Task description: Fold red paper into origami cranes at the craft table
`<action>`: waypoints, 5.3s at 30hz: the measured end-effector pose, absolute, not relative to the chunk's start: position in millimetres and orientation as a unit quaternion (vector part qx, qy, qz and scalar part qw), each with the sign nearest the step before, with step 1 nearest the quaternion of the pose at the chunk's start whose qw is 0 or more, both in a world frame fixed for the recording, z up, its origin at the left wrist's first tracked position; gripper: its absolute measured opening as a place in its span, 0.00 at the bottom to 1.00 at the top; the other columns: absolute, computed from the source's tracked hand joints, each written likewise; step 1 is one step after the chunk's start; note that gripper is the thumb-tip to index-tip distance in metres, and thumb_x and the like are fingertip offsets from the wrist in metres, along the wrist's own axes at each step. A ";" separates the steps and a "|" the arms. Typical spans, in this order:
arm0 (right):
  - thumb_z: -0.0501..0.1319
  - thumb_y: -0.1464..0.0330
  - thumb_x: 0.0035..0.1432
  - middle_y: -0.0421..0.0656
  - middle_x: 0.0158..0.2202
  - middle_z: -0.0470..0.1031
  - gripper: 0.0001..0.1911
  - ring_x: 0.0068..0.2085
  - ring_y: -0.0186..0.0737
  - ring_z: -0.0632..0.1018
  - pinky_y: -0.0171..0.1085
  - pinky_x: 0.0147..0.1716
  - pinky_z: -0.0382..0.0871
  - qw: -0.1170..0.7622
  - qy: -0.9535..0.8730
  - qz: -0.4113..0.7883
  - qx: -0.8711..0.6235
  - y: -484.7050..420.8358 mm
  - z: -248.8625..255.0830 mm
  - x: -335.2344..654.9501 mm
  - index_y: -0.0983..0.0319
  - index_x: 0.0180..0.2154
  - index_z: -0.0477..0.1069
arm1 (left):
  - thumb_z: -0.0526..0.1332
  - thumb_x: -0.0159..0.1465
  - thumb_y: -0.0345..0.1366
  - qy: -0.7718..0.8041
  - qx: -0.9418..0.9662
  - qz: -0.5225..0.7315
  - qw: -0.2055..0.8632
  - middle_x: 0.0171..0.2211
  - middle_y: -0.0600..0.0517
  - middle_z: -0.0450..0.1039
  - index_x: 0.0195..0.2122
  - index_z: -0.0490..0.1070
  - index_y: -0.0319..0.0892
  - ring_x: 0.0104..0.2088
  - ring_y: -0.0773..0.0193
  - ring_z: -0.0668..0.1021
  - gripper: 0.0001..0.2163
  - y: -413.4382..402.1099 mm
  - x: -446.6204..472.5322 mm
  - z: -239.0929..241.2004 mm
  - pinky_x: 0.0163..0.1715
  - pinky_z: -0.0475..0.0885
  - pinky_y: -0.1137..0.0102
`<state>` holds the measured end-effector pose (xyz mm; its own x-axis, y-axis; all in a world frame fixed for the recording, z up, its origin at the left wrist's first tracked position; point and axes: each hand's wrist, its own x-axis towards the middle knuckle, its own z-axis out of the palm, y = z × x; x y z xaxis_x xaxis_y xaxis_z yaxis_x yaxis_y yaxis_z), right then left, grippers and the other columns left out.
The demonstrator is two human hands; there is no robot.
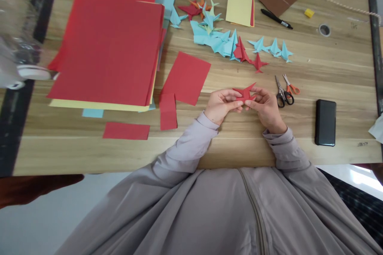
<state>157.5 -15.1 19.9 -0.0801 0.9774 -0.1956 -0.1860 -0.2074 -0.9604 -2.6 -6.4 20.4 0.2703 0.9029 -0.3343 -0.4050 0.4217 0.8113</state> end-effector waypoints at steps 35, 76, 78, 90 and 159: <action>0.71 0.62 0.50 0.35 0.27 0.78 0.14 0.26 0.33 0.79 0.36 0.30 0.75 0.532 -0.484 0.510 -0.471 -17.4 20.4 157.6 0.57 0.38 0.73 | 0.74 0.46 0.40 0.415 0.303 0.471 0.717 0.28 0.50 0.80 0.42 0.79 0.38 0.22 0.67 0.78 0.21 -4.9 -3.9 19.1 0.24 0.77 0.70; 0.71 0.63 0.50 0.41 0.33 0.80 0.04 0.38 0.41 0.78 0.42 0.43 0.72 0.504 -0.558 0.423 -0.505 -23.7 24.6 156.3 0.55 0.28 0.79 | 0.77 0.40 0.36 0.435 0.320 0.515 0.666 0.25 0.52 0.80 0.29 0.81 0.41 0.25 0.65 0.81 0.14 -6.8 0.3 11.6 0.34 0.78 0.68; 0.72 0.63 0.48 0.41 0.32 0.79 0.05 0.37 0.40 0.78 0.42 0.42 0.73 0.513 -0.535 0.443 -0.504 -23.7 27.4 154.8 0.55 0.27 0.79 | 0.76 0.41 0.36 0.443 0.333 0.521 0.649 0.25 0.51 0.80 0.28 0.81 0.41 0.26 0.64 0.81 0.13 -7.7 1.0 13.1 0.34 0.79 0.67; 0.73 0.63 0.45 0.40 0.33 0.80 0.07 0.37 0.39 0.79 0.41 0.42 0.73 0.527 -0.455 0.505 -0.510 -23.0 25.7 152.1 0.57 0.25 0.77 | 0.75 0.45 0.38 0.482 0.394 0.520 0.585 0.27 0.50 0.81 0.27 0.81 0.41 0.28 0.62 0.81 0.10 -11.7 5.1 17.8 0.36 0.78 0.65; 0.74 0.64 0.44 0.39 0.29 0.80 0.09 0.31 0.36 0.79 0.37 0.34 0.75 0.515 -0.469 0.495 -0.520 -21.9 24.3 155.5 0.59 0.27 0.77 | 0.73 0.48 0.38 0.470 0.446 0.514 0.563 0.27 0.48 0.81 0.29 0.80 0.40 0.28 0.61 0.83 0.10 -9.1 0.2 10.7 0.33 0.80 0.66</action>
